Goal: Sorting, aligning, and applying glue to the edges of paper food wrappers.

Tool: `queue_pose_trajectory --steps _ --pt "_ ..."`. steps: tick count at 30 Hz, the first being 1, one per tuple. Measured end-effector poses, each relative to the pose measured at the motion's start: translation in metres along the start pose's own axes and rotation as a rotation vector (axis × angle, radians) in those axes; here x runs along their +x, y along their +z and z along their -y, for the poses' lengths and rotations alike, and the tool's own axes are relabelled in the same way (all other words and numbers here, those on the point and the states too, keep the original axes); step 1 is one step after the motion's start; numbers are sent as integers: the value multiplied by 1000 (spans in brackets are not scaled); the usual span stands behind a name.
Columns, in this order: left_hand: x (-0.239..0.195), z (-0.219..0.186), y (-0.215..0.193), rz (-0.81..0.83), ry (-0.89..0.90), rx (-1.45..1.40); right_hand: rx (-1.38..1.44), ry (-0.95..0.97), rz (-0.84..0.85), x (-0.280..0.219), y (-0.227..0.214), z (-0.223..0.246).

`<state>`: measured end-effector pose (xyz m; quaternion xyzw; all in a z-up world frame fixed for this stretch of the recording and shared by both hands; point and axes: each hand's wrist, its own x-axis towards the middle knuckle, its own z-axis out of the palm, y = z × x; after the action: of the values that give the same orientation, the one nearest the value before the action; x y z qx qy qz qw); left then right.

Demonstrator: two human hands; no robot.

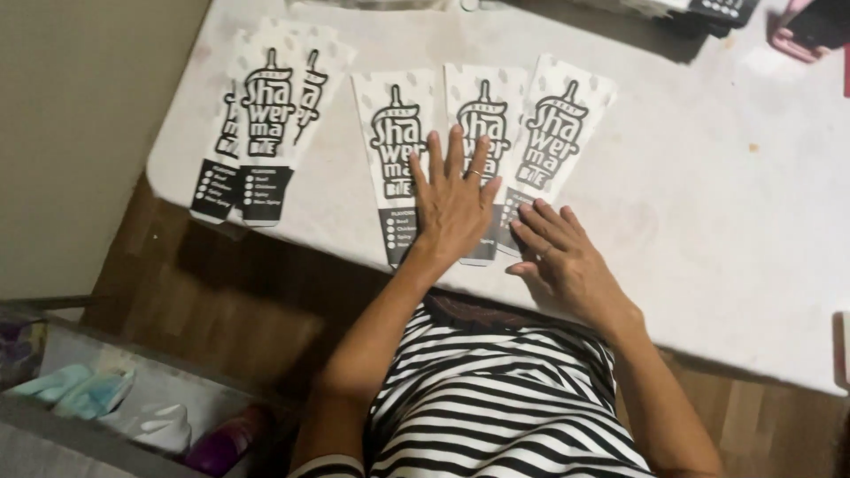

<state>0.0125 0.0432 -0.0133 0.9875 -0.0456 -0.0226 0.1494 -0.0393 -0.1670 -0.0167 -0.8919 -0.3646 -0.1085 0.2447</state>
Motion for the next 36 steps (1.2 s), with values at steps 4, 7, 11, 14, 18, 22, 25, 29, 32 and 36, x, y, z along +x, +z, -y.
queue_pose_trajectory --steps 4,7,11,14,18,22,25,29,32,36 --pt "2 6 5 -101 56 70 40 89 10 -32 -36 -8" --pt "-1 2 18 -426 207 55 76 142 -69 -55 -53 -10" --pt "-28 -30 46 -690 705 -231 125 182 -189 -77 -51 -8" --pt "-62 -59 63 -361 802 -508 108 155 -184 -77 -40 1" --pt "-81 -70 75 -324 776 -546 114 158 -238 -75 -46 13" --pt "-92 -73 77 -368 770 -605 91 138 -283 -87 -43 16" --pt "-99 -73 70 -389 789 -623 101 119 -322 -92 -43 21" --pt "-103 -76 65 -456 814 -683 118 49 -419 -89 -44 27" --pt "-104 -75 76 -471 814 -711 113 40 -439 -88 -44 29" --pt "-103 -78 66 -452 783 -733 124 61 -444 -90 -44 29"
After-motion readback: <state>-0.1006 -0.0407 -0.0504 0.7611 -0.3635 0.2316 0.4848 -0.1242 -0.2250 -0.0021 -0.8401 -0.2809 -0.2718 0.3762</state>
